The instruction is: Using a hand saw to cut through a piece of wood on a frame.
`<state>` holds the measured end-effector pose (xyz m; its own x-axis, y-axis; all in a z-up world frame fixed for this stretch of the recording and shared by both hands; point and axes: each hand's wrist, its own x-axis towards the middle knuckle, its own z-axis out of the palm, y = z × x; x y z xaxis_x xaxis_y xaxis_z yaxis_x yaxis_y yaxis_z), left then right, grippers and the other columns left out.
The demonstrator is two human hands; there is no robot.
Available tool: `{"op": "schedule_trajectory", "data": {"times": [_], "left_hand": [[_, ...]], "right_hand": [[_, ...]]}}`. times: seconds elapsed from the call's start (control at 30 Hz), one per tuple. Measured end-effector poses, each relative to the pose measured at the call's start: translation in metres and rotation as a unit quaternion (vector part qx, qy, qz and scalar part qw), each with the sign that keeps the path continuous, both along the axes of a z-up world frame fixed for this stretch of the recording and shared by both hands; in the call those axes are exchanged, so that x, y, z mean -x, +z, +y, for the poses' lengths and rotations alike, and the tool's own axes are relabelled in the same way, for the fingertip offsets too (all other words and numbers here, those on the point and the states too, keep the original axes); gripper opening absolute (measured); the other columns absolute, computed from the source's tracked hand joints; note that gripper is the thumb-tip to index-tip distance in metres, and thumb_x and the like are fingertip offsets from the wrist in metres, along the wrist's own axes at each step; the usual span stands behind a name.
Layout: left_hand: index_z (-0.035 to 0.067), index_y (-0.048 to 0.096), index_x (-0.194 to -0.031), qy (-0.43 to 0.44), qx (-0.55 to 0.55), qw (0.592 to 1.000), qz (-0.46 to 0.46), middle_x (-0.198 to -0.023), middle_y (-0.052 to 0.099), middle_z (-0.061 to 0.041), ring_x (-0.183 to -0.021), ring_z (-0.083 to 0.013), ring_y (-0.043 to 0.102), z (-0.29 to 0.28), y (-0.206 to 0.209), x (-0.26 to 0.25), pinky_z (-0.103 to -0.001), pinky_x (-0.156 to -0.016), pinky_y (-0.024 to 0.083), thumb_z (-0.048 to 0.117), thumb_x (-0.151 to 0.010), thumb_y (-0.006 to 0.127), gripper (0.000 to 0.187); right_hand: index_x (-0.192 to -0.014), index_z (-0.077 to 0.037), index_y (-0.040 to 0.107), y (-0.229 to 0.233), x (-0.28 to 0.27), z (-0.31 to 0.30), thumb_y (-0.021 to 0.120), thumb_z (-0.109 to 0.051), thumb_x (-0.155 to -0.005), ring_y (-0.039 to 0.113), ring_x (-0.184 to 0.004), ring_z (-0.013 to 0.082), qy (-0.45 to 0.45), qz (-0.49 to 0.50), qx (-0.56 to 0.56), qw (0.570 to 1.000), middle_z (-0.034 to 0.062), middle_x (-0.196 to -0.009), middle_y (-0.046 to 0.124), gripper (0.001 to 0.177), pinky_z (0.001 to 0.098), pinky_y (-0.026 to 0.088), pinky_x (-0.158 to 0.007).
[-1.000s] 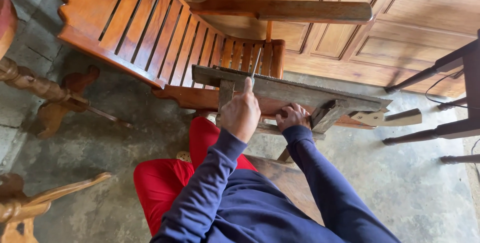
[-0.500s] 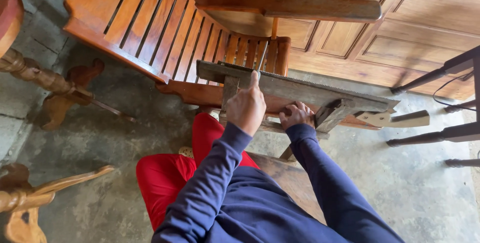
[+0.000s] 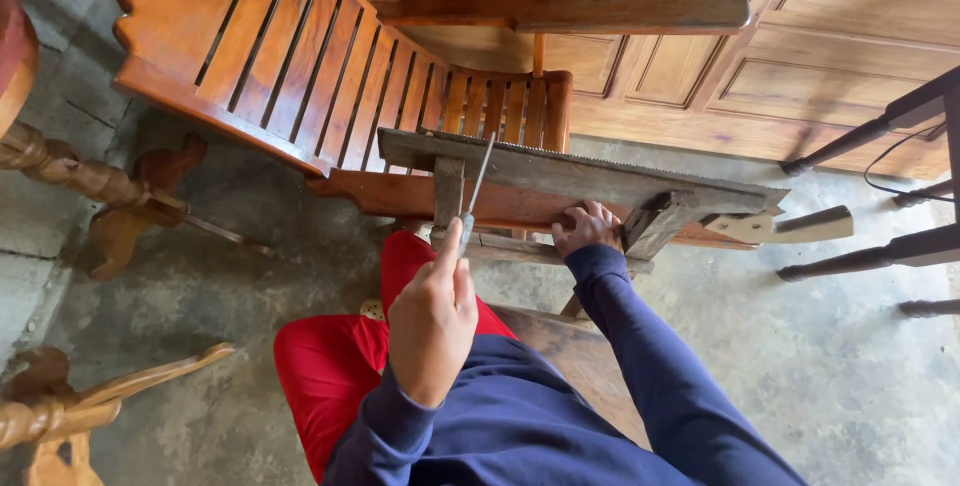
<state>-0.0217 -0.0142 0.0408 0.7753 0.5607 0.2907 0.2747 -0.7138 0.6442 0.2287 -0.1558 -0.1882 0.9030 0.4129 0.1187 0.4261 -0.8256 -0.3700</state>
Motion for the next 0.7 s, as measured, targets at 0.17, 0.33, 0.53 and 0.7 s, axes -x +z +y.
{"op": "schedule_trajectory", "data": {"times": [0.17, 0.33, 0.53, 0.7], "left_hand": [[0.007, 0.055, -0.145, -0.011, 0.005, 1.000, 0.002, -0.087, 0.073, -0.017, -0.070, -0.0297, 0.073, -0.002, -0.010, -0.006, -0.042, -0.062, 0.058, 0.012, -0.097, 0.059, 0.049], [0.008, 0.053, -0.147, -0.007, 0.002, 0.998, 0.055, -0.089, 0.073, -0.017, -0.072, -0.0314, 0.073, -0.005, -0.016, -0.014, -0.043, -0.064, 0.060, 0.016, -0.098, 0.058, 0.050], [0.010, 0.049, -0.150, -0.006, -0.021, 0.996, 0.082, -0.092, 0.073, -0.017, -0.065, -0.0305, 0.072, -0.009, -0.017, -0.018, -0.041, -0.058, 0.060, 0.017, -0.100, 0.056, 0.051], [0.008, 0.041, -0.156, -0.032, -0.017, 0.983, 0.179, -0.073, 0.072, -0.014, -0.056, -0.0264, 0.071, -0.011, -0.012, -0.029, -0.042, -0.054, 0.058, 0.019, -0.103, 0.054, 0.056]], "right_hand": [[-0.114, -0.013, 0.077, -0.001, 0.000, -0.001, 0.069, -0.044, -0.082, 0.050, -0.134, 0.0341, 0.007, 0.000, 0.013, 1.000, 0.0126, -0.139, 0.060, 0.045, 0.0478, 0.033, -0.114], [-0.114, -0.012, 0.076, 0.000, 0.000, 0.000, 0.070, -0.044, -0.081, 0.049, -0.135, 0.0350, 0.006, 0.008, 0.012, 1.000, 0.0131, -0.140, 0.059, 0.046, 0.0480, 0.031, -0.114], [-0.114, -0.012, 0.077, -0.004, -0.002, -0.001, 0.069, -0.043, -0.082, 0.050, -0.136, 0.0342, 0.005, 0.007, 0.008, 1.000, 0.0127, -0.139, 0.060, 0.045, 0.0482, 0.032, -0.115], [-0.113, -0.012, 0.077, -0.008, -0.003, -0.001, 0.070, -0.043, -0.081, 0.052, -0.132, 0.0353, 0.016, -0.021, 0.005, 1.000, 0.0156, -0.139, 0.061, 0.045, 0.0469, 0.035, -0.114]]}}
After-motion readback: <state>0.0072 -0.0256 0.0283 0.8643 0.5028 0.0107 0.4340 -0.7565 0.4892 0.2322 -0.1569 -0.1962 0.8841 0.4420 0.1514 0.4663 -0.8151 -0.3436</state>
